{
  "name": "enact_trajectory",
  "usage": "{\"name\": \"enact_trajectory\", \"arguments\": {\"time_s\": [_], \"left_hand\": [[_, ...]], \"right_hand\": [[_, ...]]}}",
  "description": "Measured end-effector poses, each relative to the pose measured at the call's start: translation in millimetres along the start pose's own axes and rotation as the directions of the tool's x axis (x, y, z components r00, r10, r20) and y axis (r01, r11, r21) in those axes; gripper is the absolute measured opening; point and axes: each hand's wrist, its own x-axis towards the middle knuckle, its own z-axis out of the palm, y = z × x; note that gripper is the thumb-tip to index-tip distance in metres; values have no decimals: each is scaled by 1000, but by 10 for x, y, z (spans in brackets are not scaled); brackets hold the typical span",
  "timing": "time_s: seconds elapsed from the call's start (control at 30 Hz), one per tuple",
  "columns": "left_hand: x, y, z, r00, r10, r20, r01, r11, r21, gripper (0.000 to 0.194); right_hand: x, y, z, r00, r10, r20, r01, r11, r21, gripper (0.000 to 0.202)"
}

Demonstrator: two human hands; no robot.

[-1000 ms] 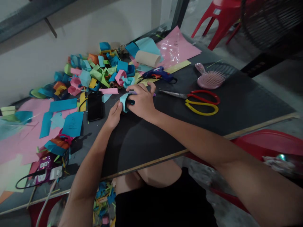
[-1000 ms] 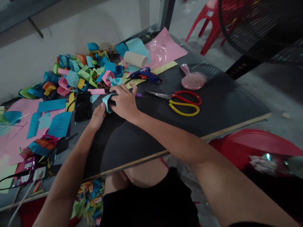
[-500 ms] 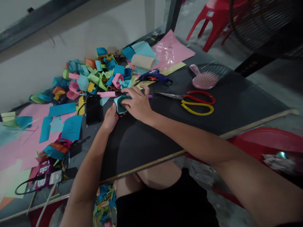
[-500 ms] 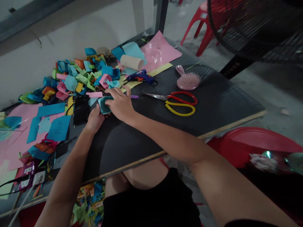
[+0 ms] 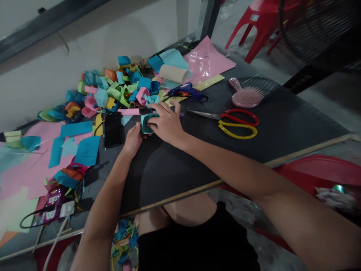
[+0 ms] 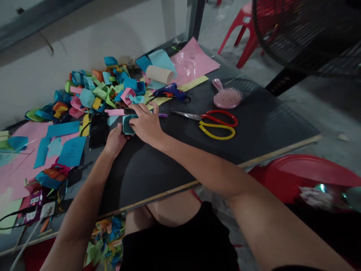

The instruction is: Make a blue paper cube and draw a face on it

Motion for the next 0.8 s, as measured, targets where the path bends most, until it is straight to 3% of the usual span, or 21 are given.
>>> {"name": "enact_trajectory", "arguments": {"time_s": [0.37, 0.6, 0.8], "left_hand": [[7, -9, 3, 995, -6, -101, 4, 1000, -26, 23], [32, -66, 0, 983, 56, -176, -64, 997, -40, 25], [36, -77, -13, 985, 77, -156, -79, 997, -7, 26]], "right_hand": [[3, 59, 38, 998, 64, 18, -65, 998, 18, 12], [-5, 73, 56, 996, 94, -5, -94, 994, 62, 8], [1, 66, 48, 991, 126, -51, -121, 989, 88, 7]]}}
